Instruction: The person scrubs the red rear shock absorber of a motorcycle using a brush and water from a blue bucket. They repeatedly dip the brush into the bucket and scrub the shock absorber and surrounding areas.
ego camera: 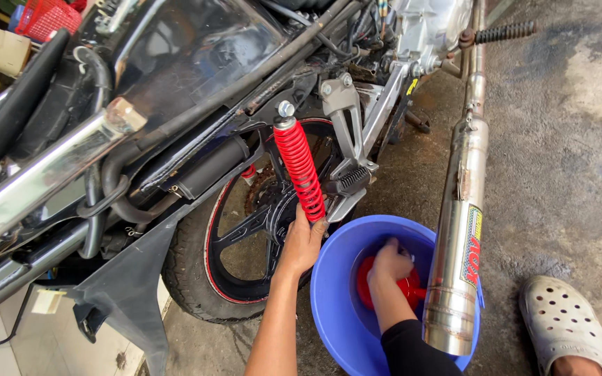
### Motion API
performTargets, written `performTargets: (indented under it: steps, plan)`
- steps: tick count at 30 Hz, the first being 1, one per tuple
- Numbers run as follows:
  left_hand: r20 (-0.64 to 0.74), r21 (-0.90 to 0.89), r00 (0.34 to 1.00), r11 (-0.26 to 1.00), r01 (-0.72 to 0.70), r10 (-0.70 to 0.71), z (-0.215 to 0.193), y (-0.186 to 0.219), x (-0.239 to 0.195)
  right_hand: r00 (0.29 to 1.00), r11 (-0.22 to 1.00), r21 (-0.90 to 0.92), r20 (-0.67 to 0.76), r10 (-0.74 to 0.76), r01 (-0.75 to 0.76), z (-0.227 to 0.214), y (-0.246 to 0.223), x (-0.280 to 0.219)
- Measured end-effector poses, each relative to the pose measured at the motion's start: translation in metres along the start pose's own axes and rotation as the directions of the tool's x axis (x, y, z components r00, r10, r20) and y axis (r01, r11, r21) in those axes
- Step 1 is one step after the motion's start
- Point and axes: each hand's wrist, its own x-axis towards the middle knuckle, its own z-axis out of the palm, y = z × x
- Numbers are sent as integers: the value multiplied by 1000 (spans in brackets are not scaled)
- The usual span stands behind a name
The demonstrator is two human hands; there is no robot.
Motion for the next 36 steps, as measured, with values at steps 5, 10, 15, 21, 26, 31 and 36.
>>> performTargets:
  steps: [5, 10, 15, 21, 26, 31, 36]
  plan:
    - [-1, -9, 1000, 1000, -13, 13, -1, 6, -3, 983, 984, -146, -133, -125, 106, 29, 34, 95]
    - [-7, -35, 1000, 999, -5, 5, 1, -15, 1, 981, 995, -102, -194, -29, 9, 3, 11, 59]
    - [-9, -71, 1000, 997, -21, 20, 3, -16, -1, 889, 807, 493, 450, 85, -327, -35, -100, -101]
    - [-18, -35, 999, 999, 37, -38, 6, -12, -5, 884, 880, 401, 465, 43, -254, -56, -88, -109]
    - [-30, -31, 998, 998, 59, -60, 8, -12, -6, 999, 992, 123, -5, -35, 35, -45, -63, -28]
    - [-56, -34, 997, 998, 44, -46, 14, -25, -8, 995, 994, -39, -4, -103, 103, -44, 2, 30]
    - [-55, -13, 997, 998, 53, -54, 7, -14, -21, 548, 775, 267, 828, 119, -572, -78, -113, -85]
